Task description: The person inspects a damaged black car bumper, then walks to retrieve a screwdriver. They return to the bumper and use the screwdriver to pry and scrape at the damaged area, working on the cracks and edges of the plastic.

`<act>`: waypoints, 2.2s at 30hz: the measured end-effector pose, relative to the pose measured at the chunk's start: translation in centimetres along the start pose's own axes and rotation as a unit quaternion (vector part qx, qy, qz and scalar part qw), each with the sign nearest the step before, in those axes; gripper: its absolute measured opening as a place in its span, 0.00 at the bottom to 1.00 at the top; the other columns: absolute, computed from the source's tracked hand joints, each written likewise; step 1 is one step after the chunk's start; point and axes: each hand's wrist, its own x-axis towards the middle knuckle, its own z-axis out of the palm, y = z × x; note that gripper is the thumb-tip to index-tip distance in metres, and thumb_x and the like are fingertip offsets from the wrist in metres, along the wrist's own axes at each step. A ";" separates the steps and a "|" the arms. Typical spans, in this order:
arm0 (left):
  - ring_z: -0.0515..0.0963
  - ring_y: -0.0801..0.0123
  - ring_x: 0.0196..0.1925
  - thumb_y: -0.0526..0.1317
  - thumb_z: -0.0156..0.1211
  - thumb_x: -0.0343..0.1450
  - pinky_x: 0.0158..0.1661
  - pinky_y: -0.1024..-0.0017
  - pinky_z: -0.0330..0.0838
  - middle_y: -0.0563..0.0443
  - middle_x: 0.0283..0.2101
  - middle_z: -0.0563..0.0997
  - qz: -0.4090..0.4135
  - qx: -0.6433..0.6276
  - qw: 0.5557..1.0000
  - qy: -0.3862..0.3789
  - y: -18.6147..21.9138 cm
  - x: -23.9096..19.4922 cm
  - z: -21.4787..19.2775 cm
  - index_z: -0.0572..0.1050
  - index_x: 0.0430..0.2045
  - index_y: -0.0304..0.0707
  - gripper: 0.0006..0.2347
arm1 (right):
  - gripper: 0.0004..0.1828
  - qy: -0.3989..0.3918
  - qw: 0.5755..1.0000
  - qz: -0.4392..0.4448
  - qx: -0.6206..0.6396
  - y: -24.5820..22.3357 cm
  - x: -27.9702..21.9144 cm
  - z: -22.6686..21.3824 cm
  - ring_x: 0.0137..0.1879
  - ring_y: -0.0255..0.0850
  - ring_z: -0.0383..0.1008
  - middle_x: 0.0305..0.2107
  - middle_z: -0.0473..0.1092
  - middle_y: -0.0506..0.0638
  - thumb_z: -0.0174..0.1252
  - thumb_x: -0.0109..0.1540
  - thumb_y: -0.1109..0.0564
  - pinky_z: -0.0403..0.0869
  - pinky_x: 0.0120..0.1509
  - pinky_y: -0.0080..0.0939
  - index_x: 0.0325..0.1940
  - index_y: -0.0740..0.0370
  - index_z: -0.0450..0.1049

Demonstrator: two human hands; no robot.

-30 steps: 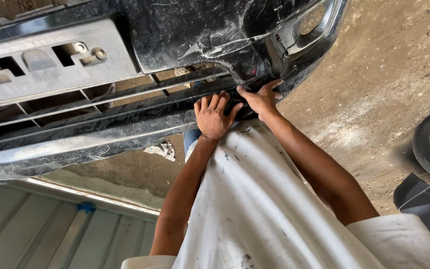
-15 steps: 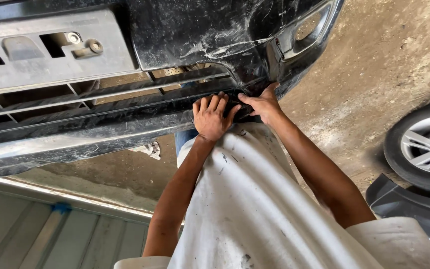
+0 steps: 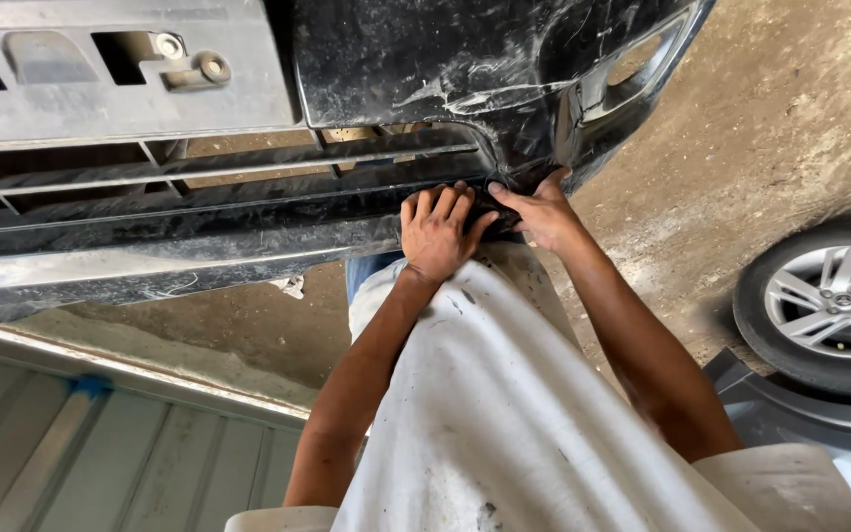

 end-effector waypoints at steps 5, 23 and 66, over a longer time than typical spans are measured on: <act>0.75 0.54 0.53 0.60 0.60 0.74 0.57 0.56 0.64 0.46 0.51 0.77 -0.042 0.000 0.991 -0.130 -0.2 1.2 -0.9 0.78 0.47 0.38 0.23 | 0.38 -0.030 0.999 0.004 -0.010 0.5 0.5 -1.1 0.59 0.56 0.76 0.54 0.74 0.57 0.71 0.57 0.49 0.78 0.53 0.69 0.66 0.62 0.64; 0.51 0.37 0.75 0.85 0.40 0.57 0.70 0.46 0.41 0.23 0.72 0.53 -0.132 0.103 0.904 -0.394 0.3 5.8 -0.3 0.50 0.69 0.21 0.61 | 0.44 -0.025 0.996 0.053 -0.073 -2.5 -0.3 -0.8 0.60 0.56 0.76 0.56 0.71 0.65 0.73 0.53 0.50 0.81 0.52 0.66 0.67 0.68 0.61; 0.47 0.49 0.79 0.75 0.68 0.42 0.72 0.43 0.30 0.43 0.75 0.57 -0.202 0.016 0.827 -0.524 -0.6 10.9 3.8 0.57 0.72 0.46 0.61 | 0.44 0.401 0.863 -0.297 -0.078 -1.0 7.2 0.1 0.76 0.60 0.58 0.71 0.58 0.62 0.28 0.70 0.26 0.58 0.77 0.62 0.74 0.59 0.65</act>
